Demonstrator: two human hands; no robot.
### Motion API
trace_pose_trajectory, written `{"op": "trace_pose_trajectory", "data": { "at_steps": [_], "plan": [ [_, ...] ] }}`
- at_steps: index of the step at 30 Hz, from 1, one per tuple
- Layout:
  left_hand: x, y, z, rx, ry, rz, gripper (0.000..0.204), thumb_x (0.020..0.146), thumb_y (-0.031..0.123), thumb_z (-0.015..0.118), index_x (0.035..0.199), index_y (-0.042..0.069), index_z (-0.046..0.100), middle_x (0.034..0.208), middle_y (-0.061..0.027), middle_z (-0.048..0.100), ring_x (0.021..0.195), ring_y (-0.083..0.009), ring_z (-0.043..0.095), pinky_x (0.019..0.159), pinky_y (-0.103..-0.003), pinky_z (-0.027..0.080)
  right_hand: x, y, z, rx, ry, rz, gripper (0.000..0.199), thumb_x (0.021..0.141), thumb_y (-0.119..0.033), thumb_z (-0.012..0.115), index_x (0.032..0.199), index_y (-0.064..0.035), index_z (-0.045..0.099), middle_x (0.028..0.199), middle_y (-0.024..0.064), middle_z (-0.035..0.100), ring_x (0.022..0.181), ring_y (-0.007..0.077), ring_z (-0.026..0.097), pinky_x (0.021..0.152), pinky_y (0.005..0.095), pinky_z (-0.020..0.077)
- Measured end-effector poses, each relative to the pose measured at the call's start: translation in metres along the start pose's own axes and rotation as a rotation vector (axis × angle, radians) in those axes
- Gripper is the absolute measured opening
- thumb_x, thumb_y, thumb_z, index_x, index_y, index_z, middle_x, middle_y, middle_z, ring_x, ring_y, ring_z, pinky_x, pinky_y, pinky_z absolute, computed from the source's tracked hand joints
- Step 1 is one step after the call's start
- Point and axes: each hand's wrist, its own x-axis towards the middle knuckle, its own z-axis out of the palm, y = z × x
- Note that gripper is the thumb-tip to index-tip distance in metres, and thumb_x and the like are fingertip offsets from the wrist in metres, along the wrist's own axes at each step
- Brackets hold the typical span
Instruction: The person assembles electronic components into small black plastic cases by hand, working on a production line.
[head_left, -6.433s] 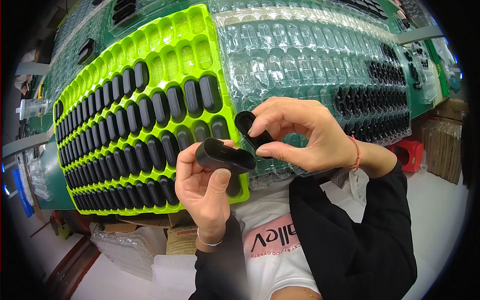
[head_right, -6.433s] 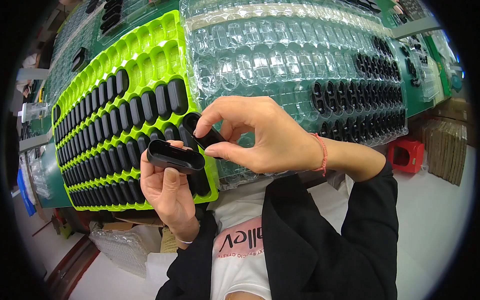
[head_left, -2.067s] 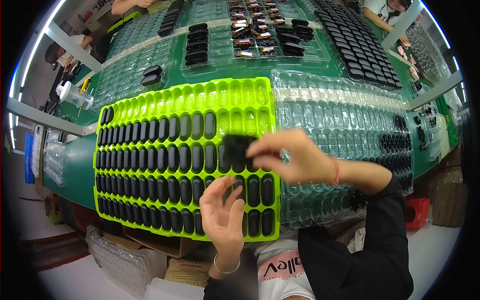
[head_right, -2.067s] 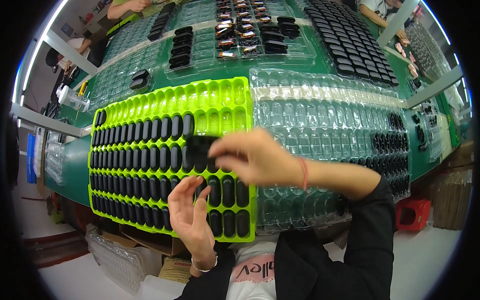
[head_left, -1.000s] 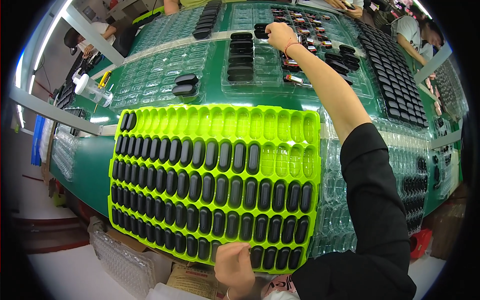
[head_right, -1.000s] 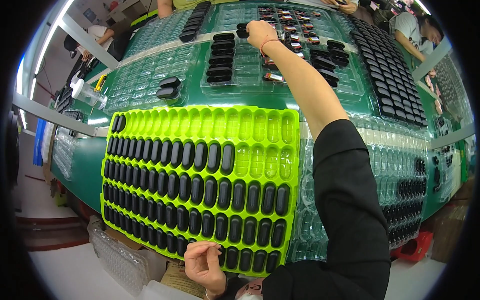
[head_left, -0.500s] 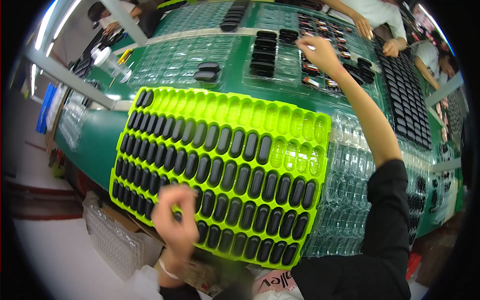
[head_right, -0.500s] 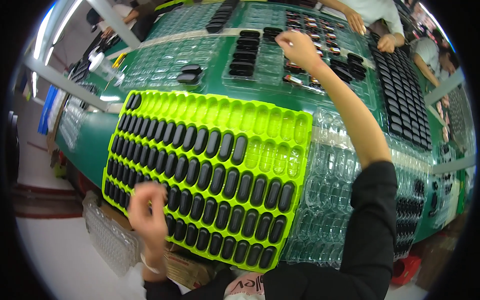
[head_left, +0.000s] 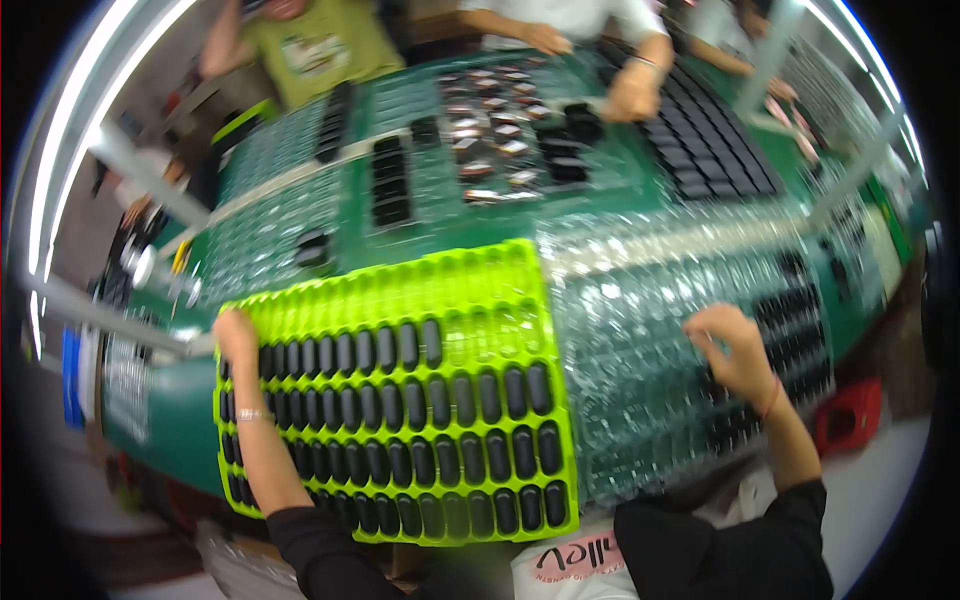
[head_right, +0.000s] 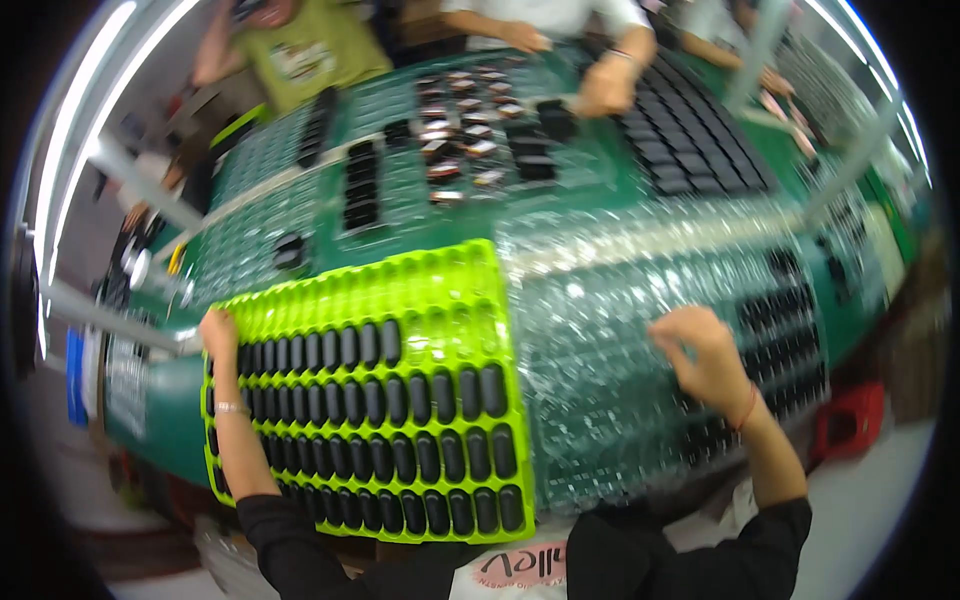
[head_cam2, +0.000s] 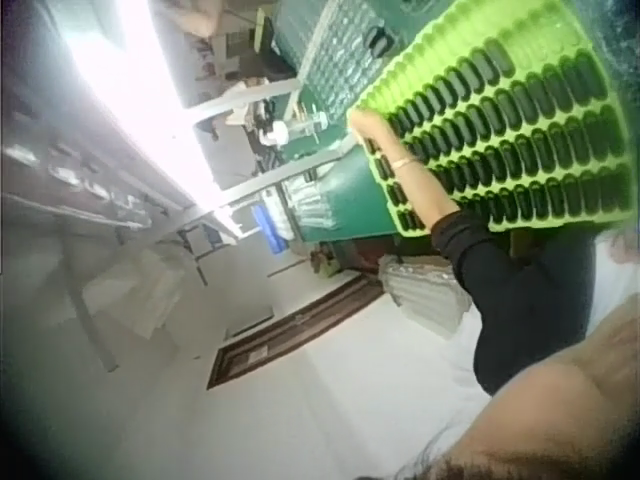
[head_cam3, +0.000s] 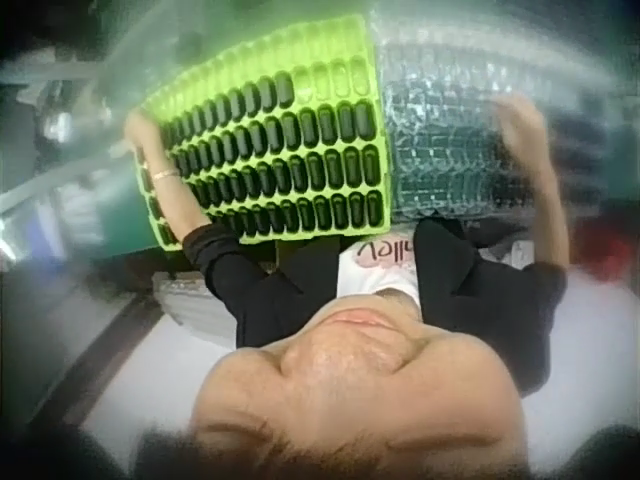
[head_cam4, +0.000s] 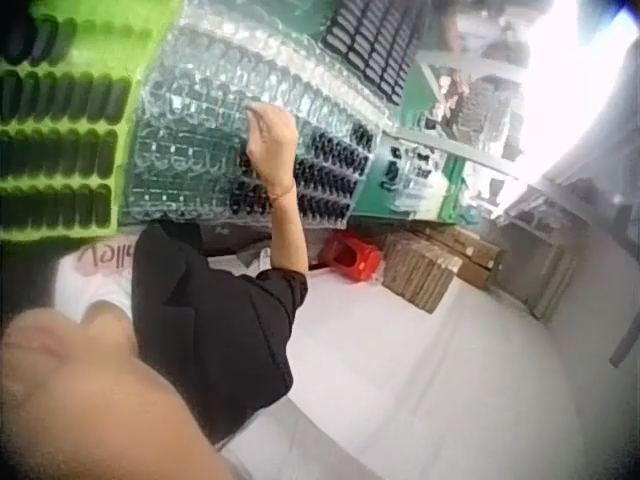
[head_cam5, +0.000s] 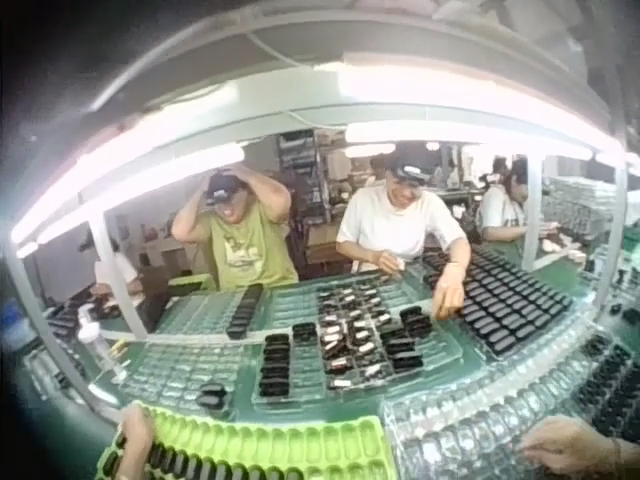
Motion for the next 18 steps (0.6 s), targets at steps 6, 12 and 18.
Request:
{"op": "trace_pose_trajectory", "data": {
  "at_steps": [6, 12, 18],
  "plan": [
    [0.018, -0.037, 0.024, 0.020, -0.015, -0.029, 0.033, 0.072, 0.026, 0.074, 0.087, -0.002, 0.066, 0.087, -0.0239, 0.069, 0.078, -0.0416, 0.066, 0.068, -0.051, 0.052, -0.054, 0.080, -0.047, 0.036, 0.259, 0.321, 0.013, 0.087, -0.007, 0.067, 0.098, -0.0004, 0.072, 0.094, 0.0148, 0.073, 0.089, 0.0248, 0.070, 0.079, 0.0319, 0.0529],
    [0.023, -0.033, -0.017, 0.215, 0.158, -0.143, 0.026, 0.081, 0.020, 0.069, 0.094, -0.002, 0.066, 0.102, -0.0197, 0.069, 0.090, -0.0429, 0.065, 0.081, -0.050, 0.050, -0.108, 0.179, -0.105, -0.152, 0.466, 0.581, 0.019, 0.087, -0.014, 0.064, 0.099, -0.0020, 0.073, 0.089, 0.0127, 0.074, 0.080, 0.0216, 0.071, 0.075, 0.0314, 0.0542],
    [-0.067, 0.101, -0.127, -0.218, 0.367, 0.338, 0.031, 0.093, 0.008, 0.059, 0.122, 0.000, 0.060, 0.118, -0.0187, 0.064, 0.103, -0.0364, 0.060, 0.090, -0.044, 0.046, -0.123, 0.222, -0.120, -0.270, 0.295, 0.593, 0.018, 0.084, -0.020, 0.064, 0.089, -0.0046, 0.072, 0.084, 0.0130, 0.072, 0.076, 0.0282, 0.069, 0.071, 0.0373, 0.0535]
  ]
}}
